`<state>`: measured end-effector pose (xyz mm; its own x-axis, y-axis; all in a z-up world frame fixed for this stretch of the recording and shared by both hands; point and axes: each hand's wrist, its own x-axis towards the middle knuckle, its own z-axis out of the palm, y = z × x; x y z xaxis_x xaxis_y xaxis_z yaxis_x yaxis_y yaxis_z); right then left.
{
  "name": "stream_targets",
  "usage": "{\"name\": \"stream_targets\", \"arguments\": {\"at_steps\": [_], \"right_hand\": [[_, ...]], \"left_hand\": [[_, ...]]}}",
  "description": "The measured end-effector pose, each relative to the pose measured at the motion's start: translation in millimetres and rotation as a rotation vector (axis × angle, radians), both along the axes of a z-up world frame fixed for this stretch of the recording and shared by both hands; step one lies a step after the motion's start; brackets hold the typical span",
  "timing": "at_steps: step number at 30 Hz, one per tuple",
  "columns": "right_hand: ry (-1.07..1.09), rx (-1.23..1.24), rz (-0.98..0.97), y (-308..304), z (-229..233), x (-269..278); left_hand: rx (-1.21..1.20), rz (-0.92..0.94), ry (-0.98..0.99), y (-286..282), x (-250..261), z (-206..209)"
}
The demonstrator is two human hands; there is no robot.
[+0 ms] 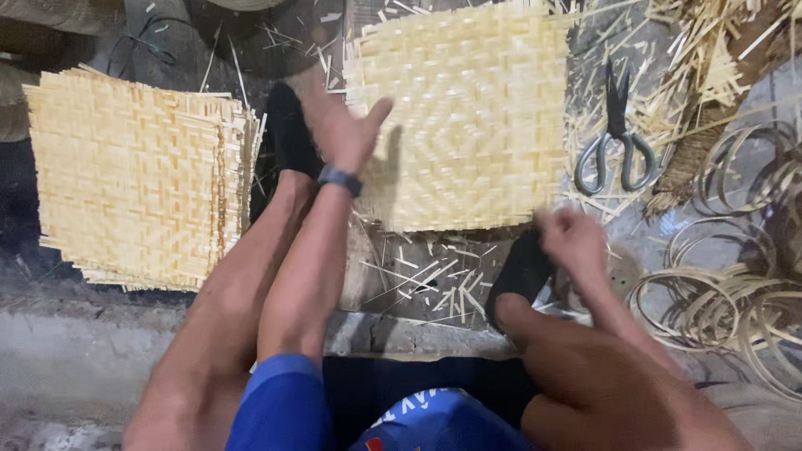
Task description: The person sits on the floor and repeatedly places a woven mat onto a circular metal frame, then uses a wooden block and shears to trim the excess material around the edge. The finished circular bases are stacked nearby.
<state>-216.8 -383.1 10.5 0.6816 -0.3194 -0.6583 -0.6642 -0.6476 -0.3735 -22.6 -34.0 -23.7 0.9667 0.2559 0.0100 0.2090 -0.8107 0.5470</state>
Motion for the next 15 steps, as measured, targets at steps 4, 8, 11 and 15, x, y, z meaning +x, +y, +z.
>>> {"name": "stream_targets", "arguments": {"at_steps": [4,8,11,15], "right_hand": [[-0.765,-0.191,0.321,-25,-12,63],[-0.369,0.233,-0.117,-21,-39,108],[-0.263,0.254,-0.267,-16,-39,104],[-0.569,0.028,-0.043,-2,-15,91]], "left_hand": [[-0.539,0.113,0.508,42,-37,-34],[-0.877,0.150,0.417,40,-38,-66],[-0.842,0.104,0.364,38,-29,-74],[-0.755,0.072,0.374,37,-30,-73]]}}
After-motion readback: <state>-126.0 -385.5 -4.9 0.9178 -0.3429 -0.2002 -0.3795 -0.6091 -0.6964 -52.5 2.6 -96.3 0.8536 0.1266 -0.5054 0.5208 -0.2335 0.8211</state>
